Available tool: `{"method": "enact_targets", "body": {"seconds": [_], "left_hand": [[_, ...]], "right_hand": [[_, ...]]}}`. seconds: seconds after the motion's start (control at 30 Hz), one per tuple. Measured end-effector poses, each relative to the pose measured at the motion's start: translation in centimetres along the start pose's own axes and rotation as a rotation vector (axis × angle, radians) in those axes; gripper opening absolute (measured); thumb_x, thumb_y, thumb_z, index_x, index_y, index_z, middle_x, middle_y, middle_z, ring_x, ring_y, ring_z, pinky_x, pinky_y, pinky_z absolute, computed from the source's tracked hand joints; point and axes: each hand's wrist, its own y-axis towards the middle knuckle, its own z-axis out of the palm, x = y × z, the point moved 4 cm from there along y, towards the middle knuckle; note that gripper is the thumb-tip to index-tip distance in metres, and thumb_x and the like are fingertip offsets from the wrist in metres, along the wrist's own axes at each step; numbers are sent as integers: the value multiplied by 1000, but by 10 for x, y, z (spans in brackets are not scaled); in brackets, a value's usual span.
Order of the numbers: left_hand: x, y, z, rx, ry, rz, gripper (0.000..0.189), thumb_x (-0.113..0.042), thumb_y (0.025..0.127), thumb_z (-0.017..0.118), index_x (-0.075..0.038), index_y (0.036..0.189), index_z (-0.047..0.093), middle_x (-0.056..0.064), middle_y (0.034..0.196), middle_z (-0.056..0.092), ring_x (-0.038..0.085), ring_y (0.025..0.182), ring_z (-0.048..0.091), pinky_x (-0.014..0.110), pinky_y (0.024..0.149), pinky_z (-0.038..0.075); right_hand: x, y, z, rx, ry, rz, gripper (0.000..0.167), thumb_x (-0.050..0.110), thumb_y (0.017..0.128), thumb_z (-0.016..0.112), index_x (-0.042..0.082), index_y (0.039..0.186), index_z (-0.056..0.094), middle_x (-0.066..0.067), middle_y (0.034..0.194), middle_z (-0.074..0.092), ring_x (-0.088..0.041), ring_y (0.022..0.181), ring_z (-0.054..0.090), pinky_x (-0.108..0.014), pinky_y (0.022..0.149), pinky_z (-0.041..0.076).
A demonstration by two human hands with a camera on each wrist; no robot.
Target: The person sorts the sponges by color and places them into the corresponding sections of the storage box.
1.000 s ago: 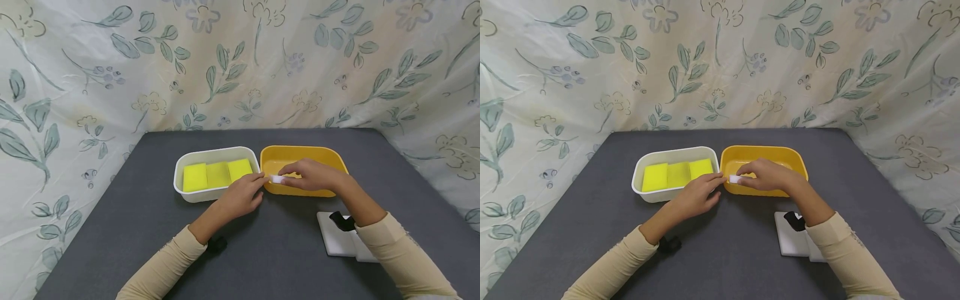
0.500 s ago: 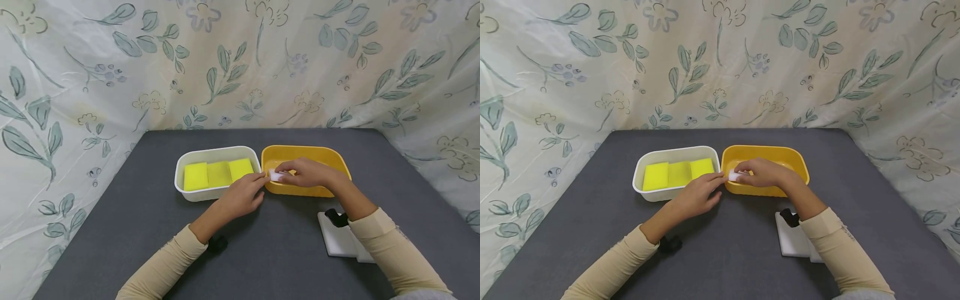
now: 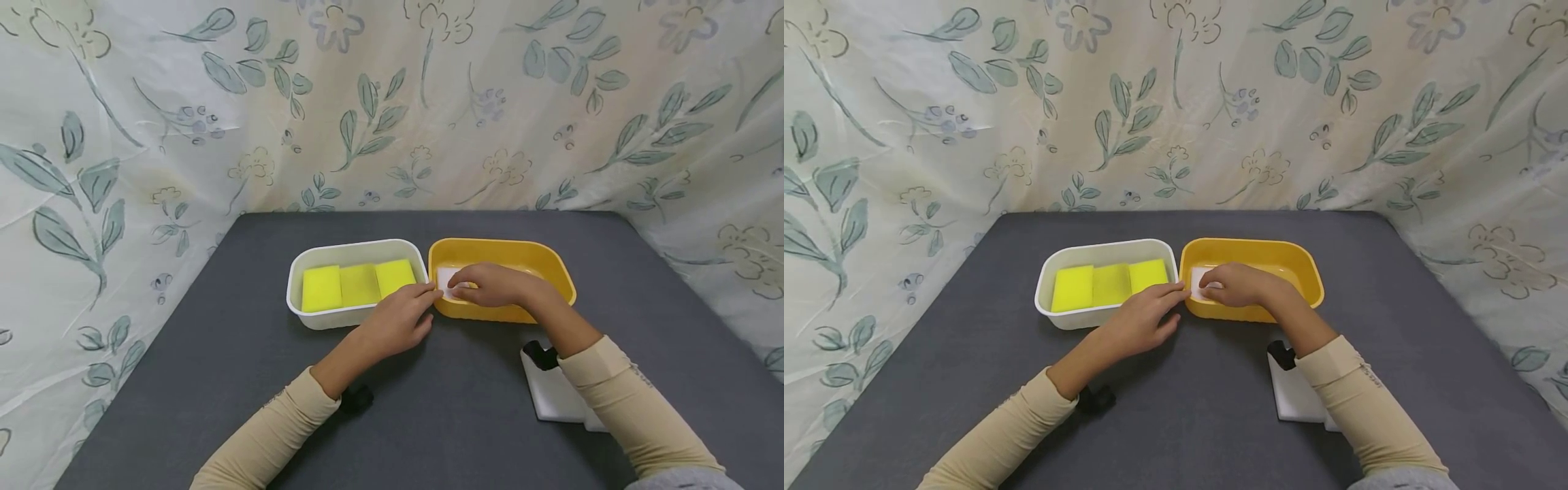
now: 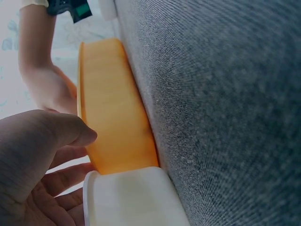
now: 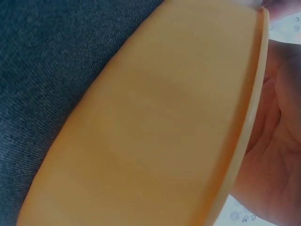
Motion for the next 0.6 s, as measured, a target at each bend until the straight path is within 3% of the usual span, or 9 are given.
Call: {"method": "enact_targets", "body": {"seconds": [0.17, 0.37, 0.5, 0.6], "left_hand": [[-1, -1, 0, -1, 8, -5, 48, -16, 96, 68, -5, 141, 57, 12, 143, 55, 24, 132, 52, 35, 110, 39], [-2, -2, 0, -8, 4, -2, 48, -15, 95, 68, -4, 140, 58, 14, 143, 56, 25, 132, 52, 35, 110, 39], [-4, -2, 0, -11, -9, 5, 47, -14, 95, 68, -3, 140, 58, 15, 143, 55, 25, 132, 52, 36, 110, 39], [-5, -2, 1, -7, -13, -2, 47, -14, 95, 68, -4, 140, 58, 15, 144, 55, 25, 133, 51, 36, 110, 39]], "right_hand": [[1, 4, 1, 10, 6, 20, 34, 27, 104, 56, 4, 125, 68, -5, 112, 69, -24, 99, 61, -48, 99, 49], [4, 2, 4, 3, 19, -3, 29, 24, 106, 52, 5, 121, 67, 1, 90, 62, -19, 87, 58, -41, 88, 51], [7, -11, 2, -48, -46, -20, 29, 19, 105, 53, 1, 124, 67, -6, 107, 68, -28, 102, 63, -49, 99, 49], [16, -30, 0, -94, -117, -14, 34, 22, 104, 55, 0, 129, 65, -16, 128, 64, -36, 121, 57, -55, 105, 42]]}}
